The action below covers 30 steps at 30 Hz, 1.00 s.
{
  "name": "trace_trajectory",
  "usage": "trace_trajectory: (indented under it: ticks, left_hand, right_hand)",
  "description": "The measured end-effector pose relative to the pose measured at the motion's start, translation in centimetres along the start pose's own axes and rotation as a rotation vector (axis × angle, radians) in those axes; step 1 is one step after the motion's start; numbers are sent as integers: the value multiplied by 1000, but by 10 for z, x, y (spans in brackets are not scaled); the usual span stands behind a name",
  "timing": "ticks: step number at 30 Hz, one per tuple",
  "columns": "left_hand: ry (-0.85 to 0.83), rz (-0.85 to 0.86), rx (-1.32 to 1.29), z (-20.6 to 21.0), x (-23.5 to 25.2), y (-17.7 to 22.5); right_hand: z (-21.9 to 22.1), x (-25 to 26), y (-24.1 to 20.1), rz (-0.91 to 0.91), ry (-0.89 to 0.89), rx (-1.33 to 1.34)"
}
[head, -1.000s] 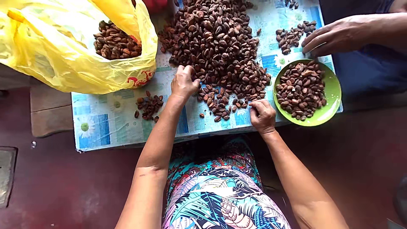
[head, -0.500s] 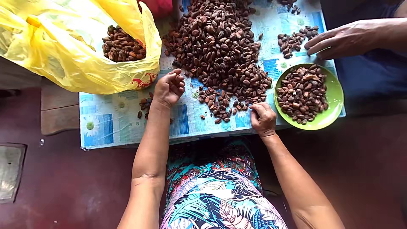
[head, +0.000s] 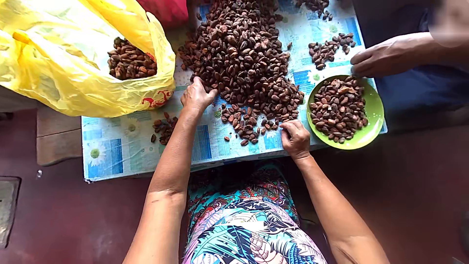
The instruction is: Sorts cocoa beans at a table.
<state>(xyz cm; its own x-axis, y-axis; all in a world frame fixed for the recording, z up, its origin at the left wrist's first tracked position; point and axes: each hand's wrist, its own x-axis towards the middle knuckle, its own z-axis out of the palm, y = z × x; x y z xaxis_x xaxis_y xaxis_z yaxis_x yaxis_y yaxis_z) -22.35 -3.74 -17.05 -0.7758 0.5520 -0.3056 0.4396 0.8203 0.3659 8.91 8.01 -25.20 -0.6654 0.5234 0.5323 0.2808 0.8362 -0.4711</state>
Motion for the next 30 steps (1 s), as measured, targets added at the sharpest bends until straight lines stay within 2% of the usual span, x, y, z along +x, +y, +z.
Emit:
trace_trajectory:
  ticks: [7, 14, 16, 18, 20, 23, 25, 30]
  left_hand:
    - [-90, 152, -27, 4, 4, -9]
    - [-67, 310, -119, 13, -2, -24]
    - [-50, 277, -344, 6, -7, -28]
    - [-50, 162, -734, 4, -15, -31]
    - [-170, -5, -1177, -1, -21, -32]
    - [-286, -178, -1467, -2, -22, -37]
    - [-279, -197, -1465, -1, -20, -35]
    - [-190, -31, -1188, 2, -11, -23]
  right_hand:
    - [2, 0, 1, -12, 20, -3]
    - [1, 1, 2, -17, 12, -16]
    - [-1, 0, 1, -8, -8, -8]
    - [-2, -1, 1, -5, -24, -7]
    - [-1, -1, 3, -4, -19, 3]
    - [-1, 0, 3, -3, -24, 0]
    - [-1, -1, 4, -4, -18, -4]
    - [0, 0, 4, -12, -8, -7]
